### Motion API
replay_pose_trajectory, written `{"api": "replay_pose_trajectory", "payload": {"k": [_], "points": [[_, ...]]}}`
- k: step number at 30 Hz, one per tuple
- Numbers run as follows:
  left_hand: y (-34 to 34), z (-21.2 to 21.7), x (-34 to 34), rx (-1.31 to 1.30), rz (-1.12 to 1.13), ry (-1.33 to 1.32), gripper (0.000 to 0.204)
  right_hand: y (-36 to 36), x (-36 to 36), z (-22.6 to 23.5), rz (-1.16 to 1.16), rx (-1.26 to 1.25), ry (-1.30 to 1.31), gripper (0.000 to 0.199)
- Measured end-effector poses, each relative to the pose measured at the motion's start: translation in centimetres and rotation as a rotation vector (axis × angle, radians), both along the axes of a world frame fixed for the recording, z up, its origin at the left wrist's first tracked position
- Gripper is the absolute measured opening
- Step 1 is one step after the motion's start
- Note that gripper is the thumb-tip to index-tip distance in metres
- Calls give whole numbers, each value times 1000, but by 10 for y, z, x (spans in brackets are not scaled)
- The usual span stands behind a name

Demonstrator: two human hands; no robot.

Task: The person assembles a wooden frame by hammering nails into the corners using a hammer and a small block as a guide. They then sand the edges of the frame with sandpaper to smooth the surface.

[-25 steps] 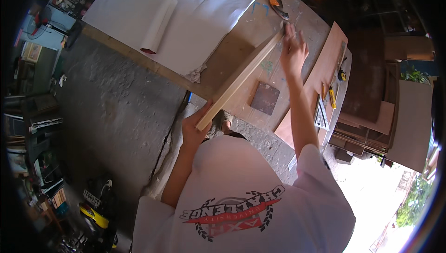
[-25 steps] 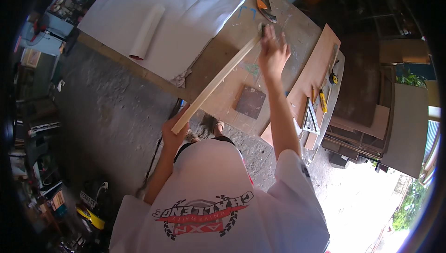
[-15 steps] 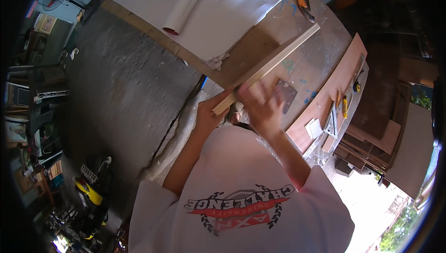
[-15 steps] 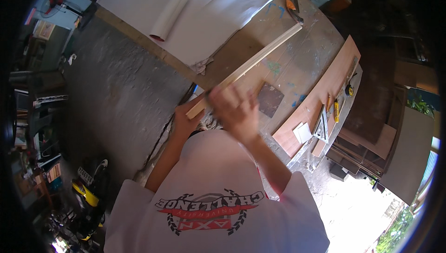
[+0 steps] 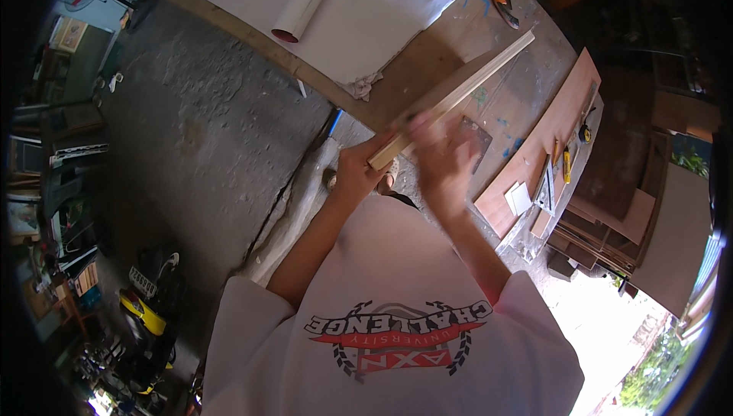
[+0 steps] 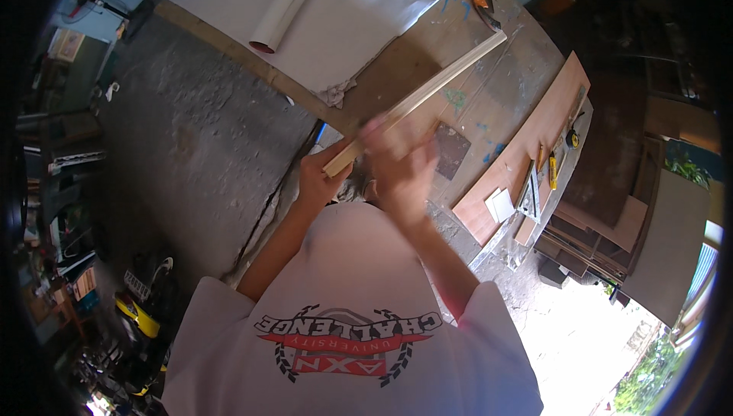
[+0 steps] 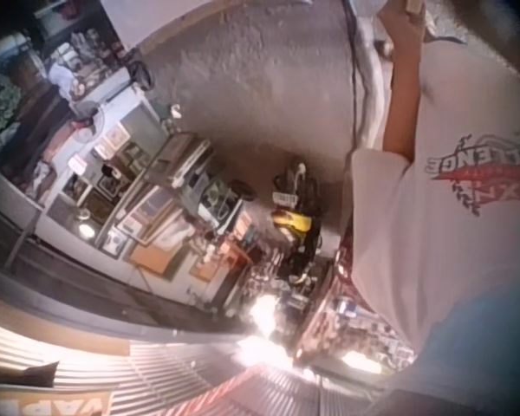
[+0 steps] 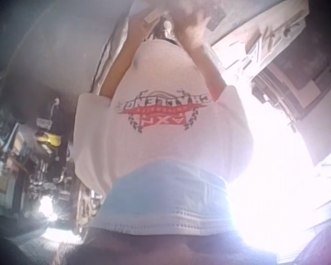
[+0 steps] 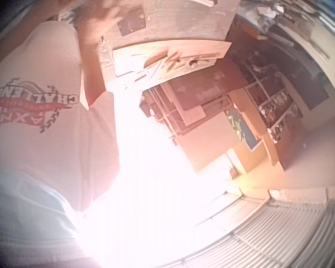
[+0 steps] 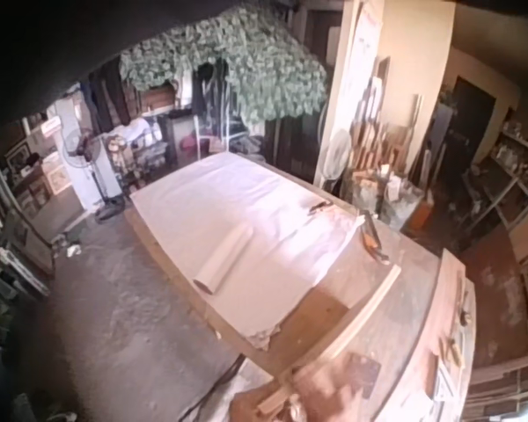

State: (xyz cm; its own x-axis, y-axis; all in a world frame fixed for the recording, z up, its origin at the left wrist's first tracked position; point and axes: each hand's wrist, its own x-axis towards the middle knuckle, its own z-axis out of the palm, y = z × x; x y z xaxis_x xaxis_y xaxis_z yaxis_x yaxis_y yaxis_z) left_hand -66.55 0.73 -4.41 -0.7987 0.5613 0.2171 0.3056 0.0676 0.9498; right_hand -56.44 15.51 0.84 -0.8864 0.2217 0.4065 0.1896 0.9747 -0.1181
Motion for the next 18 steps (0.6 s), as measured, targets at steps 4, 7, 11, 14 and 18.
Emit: {"api": "replay_pose_trajectory", "payload": {"k": [4, 7, 11, 14, 18], "points": [[-3, -3, -1, -32, -1, 195, 54, -12, 4, 8, 146, 16, -27, 53], [-1, -8, 0, 28, -56, 18, 56, 1, -2, 17, -67, 79, 33, 49], [3, -13, -2, 248, -51, -43, 56, -18, 1, 28, 128, 80, -14, 46], [-1, -14, 1, 7, -9, 141, 56, -10, -4, 38, -6, 21, -26, 46], [-2, -15, 3, -9, -55, 6, 57, -12, -9, 43, -12, 85, -78, 47]]}}
